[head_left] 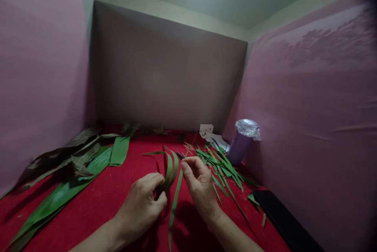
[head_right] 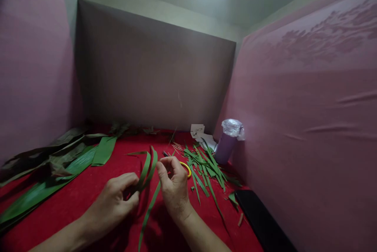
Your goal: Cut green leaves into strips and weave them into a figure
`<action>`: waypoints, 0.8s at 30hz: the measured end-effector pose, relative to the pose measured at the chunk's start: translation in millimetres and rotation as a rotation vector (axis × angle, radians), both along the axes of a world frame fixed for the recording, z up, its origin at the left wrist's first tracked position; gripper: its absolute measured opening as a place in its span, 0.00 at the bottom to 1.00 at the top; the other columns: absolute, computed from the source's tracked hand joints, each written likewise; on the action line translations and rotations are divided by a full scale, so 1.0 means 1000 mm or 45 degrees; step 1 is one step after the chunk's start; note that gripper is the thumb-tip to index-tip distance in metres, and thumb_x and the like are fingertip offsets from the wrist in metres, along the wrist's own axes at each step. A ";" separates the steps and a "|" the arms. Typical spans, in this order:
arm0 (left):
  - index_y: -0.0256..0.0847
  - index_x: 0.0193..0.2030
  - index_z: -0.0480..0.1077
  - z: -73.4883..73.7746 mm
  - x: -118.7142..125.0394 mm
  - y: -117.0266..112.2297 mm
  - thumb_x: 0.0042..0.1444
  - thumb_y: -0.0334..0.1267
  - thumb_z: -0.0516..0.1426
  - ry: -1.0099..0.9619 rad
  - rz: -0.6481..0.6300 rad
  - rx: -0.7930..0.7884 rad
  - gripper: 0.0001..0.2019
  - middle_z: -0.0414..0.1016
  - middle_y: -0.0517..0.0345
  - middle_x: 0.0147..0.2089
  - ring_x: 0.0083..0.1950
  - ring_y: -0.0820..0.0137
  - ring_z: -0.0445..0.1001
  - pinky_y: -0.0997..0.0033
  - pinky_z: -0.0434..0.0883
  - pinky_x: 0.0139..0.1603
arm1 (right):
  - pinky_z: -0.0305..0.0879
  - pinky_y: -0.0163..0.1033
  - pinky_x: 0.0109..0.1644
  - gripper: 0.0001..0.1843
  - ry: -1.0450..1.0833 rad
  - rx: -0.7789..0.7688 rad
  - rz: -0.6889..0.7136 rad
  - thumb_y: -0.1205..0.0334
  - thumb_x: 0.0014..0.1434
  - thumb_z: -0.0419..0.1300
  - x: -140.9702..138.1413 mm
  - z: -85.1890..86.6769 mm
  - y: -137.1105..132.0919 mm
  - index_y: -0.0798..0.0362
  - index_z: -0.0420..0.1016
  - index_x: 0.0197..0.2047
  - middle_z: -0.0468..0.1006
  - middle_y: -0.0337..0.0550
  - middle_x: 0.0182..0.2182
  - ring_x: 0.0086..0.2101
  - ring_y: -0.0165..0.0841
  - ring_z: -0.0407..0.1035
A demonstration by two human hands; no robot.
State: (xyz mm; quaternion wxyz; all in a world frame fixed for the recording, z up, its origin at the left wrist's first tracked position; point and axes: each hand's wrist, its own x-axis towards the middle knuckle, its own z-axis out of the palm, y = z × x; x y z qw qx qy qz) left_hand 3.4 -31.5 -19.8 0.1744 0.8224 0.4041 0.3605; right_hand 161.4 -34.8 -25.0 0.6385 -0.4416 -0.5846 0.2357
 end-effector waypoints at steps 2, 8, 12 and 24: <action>0.41 0.22 0.55 0.000 -0.001 -0.002 0.47 0.25 0.48 0.144 0.025 0.126 0.08 0.61 0.61 0.25 0.27 0.71 0.60 0.71 0.56 0.28 | 0.57 0.32 0.29 0.08 -0.016 0.003 -0.012 0.57 0.59 0.55 -0.001 -0.001 -0.001 0.53 0.67 0.33 0.66 0.35 0.25 0.26 0.27 0.60; 0.41 0.24 0.59 -0.002 -0.002 -0.004 0.48 0.25 0.48 0.298 0.069 0.218 0.08 0.65 0.59 0.26 0.30 0.68 0.63 0.69 0.58 0.31 | 0.51 0.31 0.23 0.13 0.029 -0.062 -0.013 0.58 0.60 0.54 -0.001 -0.006 0.000 0.53 0.63 0.26 0.58 0.31 0.20 0.21 0.24 0.51; 0.40 0.25 0.63 0.000 0.001 -0.004 0.51 0.31 0.50 0.118 0.014 0.041 0.06 0.67 0.58 0.29 0.32 0.68 0.65 0.69 0.60 0.33 | 0.48 0.29 0.18 0.13 0.220 -0.153 0.099 0.56 0.58 0.55 -0.002 -0.007 0.003 0.53 0.64 0.26 0.60 0.31 0.19 0.17 0.22 0.51; 0.38 0.16 0.64 -0.003 0.006 0.007 0.42 0.41 0.59 -0.571 -0.162 -0.907 0.12 0.64 0.64 0.16 0.21 0.75 0.60 0.75 0.57 0.24 | 0.48 0.28 0.15 0.15 0.262 -0.256 0.183 0.51 0.57 0.54 -0.001 -0.002 0.004 0.53 0.64 0.28 0.64 0.33 0.18 0.14 0.23 0.52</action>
